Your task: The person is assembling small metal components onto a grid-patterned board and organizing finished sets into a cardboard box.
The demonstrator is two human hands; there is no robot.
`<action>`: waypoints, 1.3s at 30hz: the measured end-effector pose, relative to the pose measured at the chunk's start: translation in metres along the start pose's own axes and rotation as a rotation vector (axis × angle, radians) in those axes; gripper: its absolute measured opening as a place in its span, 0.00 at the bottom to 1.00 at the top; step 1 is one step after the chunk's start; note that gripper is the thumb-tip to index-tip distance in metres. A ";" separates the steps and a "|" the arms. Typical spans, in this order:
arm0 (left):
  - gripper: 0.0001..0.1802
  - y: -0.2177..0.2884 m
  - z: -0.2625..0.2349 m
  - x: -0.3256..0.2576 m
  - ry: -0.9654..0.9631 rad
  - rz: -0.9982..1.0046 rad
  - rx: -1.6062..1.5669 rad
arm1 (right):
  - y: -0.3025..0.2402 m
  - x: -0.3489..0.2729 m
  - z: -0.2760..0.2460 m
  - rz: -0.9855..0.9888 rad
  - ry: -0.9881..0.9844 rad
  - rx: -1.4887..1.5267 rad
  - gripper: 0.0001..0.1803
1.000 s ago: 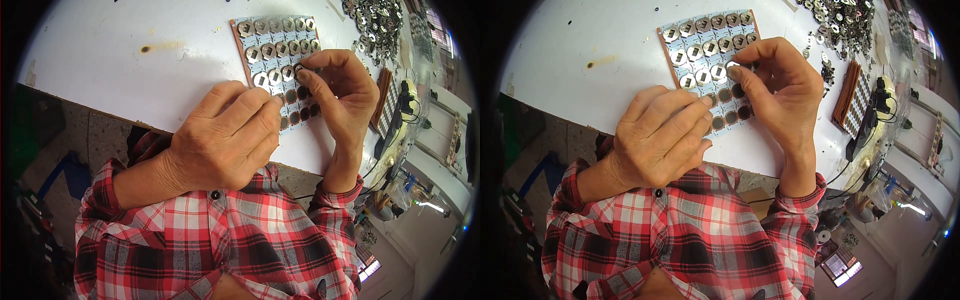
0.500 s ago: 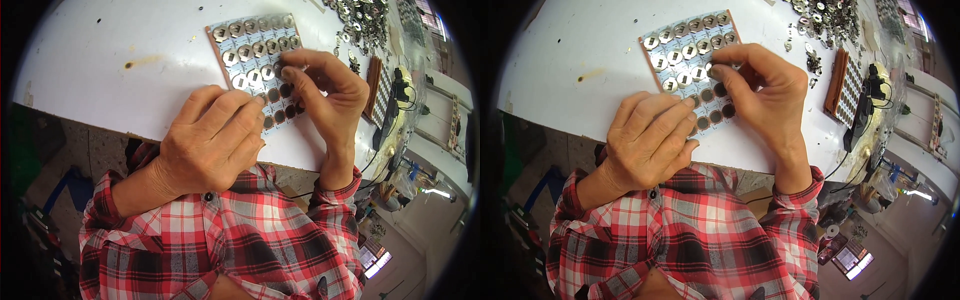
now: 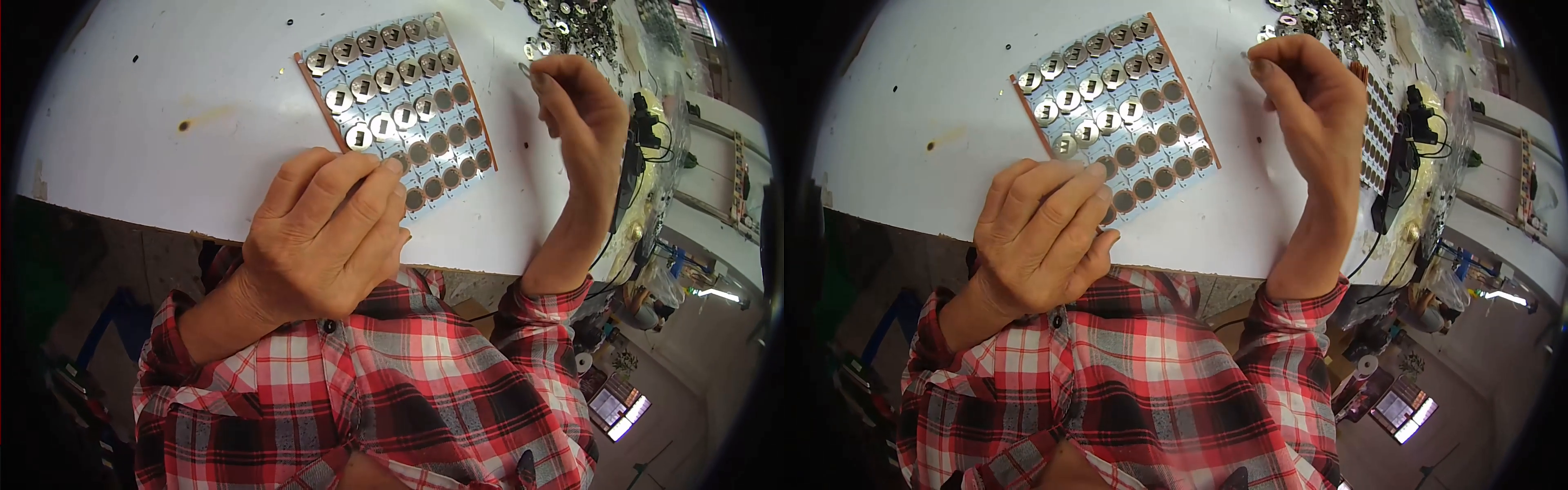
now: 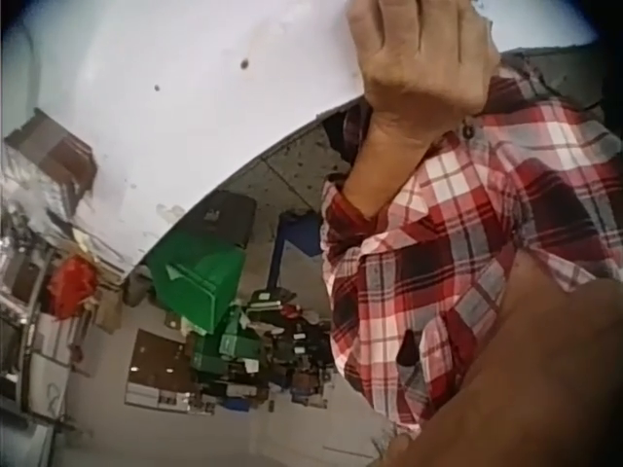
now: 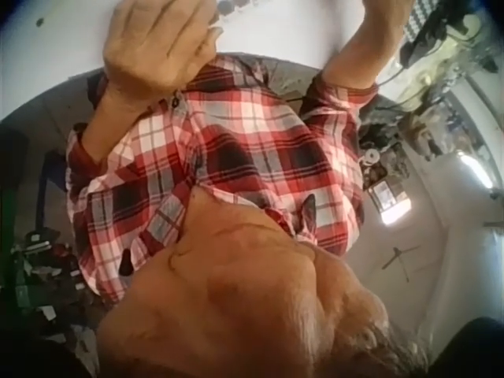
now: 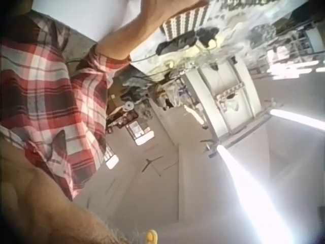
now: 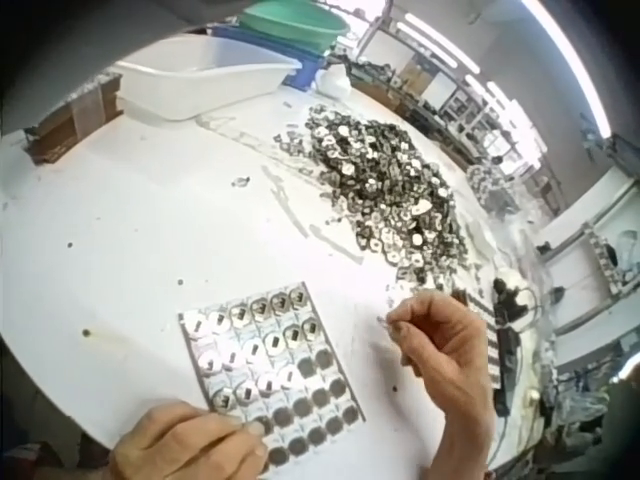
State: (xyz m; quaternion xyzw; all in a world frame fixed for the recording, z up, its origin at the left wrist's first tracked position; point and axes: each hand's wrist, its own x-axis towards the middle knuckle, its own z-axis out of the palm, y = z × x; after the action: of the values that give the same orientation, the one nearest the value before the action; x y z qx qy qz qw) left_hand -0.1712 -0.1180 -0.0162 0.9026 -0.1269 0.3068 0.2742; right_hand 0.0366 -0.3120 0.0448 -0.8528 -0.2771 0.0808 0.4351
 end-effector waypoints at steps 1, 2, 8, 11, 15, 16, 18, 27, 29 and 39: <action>0.17 0.000 0.000 0.000 0.005 0.000 0.004 | -0.008 -0.002 0.000 0.107 -0.023 0.228 0.07; 0.17 0.001 0.000 -0.001 0.003 -0.008 0.010 | -0.014 -0.004 0.001 0.106 -0.032 0.232 0.07; 0.17 0.002 0.003 -0.002 0.013 -0.006 -0.005 | -0.026 -0.012 0.029 0.231 -0.288 0.339 0.08; 0.17 0.002 0.004 -0.003 0.037 0.006 0.012 | -0.026 -0.012 0.034 0.177 -0.268 0.251 0.07; 0.18 0.000 0.007 -0.003 0.043 0.000 0.014 | -0.017 -0.013 0.043 0.115 -0.253 0.227 0.08; 0.18 0.001 0.006 -0.003 0.058 0.005 0.014 | -0.012 -0.013 0.045 0.017 -0.236 0.233 0.08; 0.18 0.002 0.003 -0.001 0.063 0.014 0.021 | -0.013 -0.014 0.044 -0.087 -0.217 0.239 0.09; 0.18 0.000 0.005 -0.001 0.053 0.007 0.022 | -0.026 -0.018 0.048 -0.089 -0.125 -0.052 0.09; 0.19 0.001 0.004 -0.002 0.051 0.006 0.020 | -0.025 -0.017 0.044 -0.105 -0.237 -0.060 0.09; 0.19 0.004 -0.002 0.001 -0.014 -0.021 -0.014 | -0.023 -0.018 0.049 -0.082 -0.172 0.040 0.14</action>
State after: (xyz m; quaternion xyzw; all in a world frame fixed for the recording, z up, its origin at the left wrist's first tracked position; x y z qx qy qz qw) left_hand -0.1724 -0.1201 -0.0126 0.9041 -0.1216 0.2965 0.2826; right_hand -0.0064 -0.2768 0.0309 -0.8218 -0.3467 0.1415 0.4294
